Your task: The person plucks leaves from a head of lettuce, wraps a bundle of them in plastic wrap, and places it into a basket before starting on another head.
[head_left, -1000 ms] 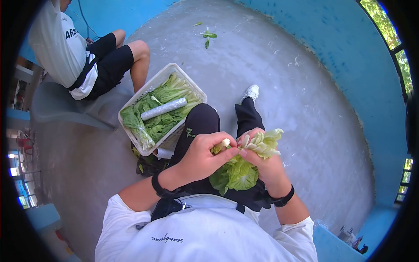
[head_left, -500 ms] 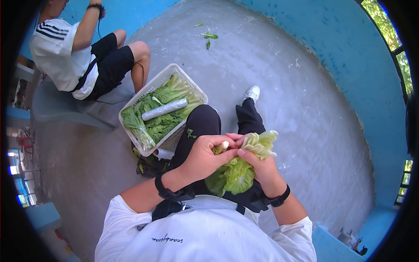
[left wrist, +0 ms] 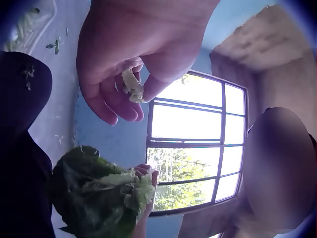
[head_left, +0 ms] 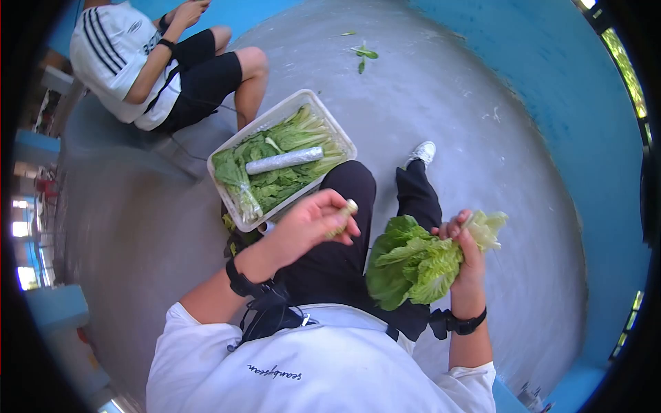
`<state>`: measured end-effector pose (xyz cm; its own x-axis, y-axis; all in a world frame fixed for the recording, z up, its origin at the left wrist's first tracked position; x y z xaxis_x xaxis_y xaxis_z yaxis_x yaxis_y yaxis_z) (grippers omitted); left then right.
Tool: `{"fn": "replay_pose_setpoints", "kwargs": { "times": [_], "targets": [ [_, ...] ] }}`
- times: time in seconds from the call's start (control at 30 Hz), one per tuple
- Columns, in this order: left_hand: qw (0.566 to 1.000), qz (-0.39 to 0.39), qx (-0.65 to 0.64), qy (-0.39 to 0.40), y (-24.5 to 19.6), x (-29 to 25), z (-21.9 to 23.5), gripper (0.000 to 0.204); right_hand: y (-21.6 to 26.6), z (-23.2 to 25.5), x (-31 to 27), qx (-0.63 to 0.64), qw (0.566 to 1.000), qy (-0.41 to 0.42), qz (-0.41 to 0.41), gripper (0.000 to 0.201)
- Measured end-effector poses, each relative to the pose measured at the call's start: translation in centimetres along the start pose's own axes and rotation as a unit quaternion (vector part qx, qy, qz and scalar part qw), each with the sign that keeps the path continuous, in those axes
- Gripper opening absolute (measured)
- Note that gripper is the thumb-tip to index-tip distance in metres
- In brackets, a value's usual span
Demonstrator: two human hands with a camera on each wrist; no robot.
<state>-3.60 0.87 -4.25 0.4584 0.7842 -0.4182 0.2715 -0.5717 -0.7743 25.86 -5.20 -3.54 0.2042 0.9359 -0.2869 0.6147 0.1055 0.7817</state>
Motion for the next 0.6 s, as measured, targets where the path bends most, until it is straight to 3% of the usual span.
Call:
{"fn": "replay_pose_setpoints", "kwargs": {
  "times": [0.17, 0.23, 0.37, 0.43, 0.5, 0.53, 0.6],
  "targets": [
    [0.952, -0.096, -0.141, -0.254, 0.9, -2.5, 14.2, 0.022, 0.1, -0.5, 0.0, -0.057, 0.998, 0.000, 0.007, 0.028],
    [0.902, -0.062, -0.218, -0.367, 3.3, -4.4, 22.2, 0.025, 0.2, -0.7, -0.1, -0.060, 0.998, -0.012, 0.004, 0.028],
    [0.843, -0.033, 0.027, -0.536, 9.9, -11.2, 34.6, 0.036, 0.4, -1.0, 0.0, -0.075, 0.997, 0.000, -0.009, 0.024],
    [0.739, 0.074, 0.157, -0.651, 12.2, -15.2, 36.5, 0.053, 0.5, -1.2, -0.1, -0.080, 0.997, -0.002, -0.018, 0.027],
    [0.669, 0.087, 0.178, -0.717, 22.7, -19.2, 52.2, 0.061, 0.8, -1.3, -0.1, -0.094, 0.995, -0.007, -0.022, 0.029],
    [0.632, 0.093, 0.186, -0.747, 26.4, -20.8, 57.9, 0.065, 0.9, -1.4, -0.1, -0.105, 0.994, -0.008, -0.024, 0.029],
    [0.663, 0.084, 0.180, -0.722, 24.2, -19.9, 53.6, 0.064, 1.0, -1.6, 0.0, -0.129, 0.991, -0.014, -0.026, 0.029]
  ]
}}
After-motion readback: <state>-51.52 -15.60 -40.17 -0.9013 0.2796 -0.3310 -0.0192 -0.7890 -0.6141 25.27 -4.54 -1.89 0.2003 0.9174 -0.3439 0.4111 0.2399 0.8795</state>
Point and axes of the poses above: each hand's wrist, its own x-axis towards the middle knuckle, its own z-axis out of the back of the hand, y = z × x, the point moved 1 cm from there along x, towards the middle knuckle, and after that the axes turned 10 degrees about -y, right-handed, at the moved point
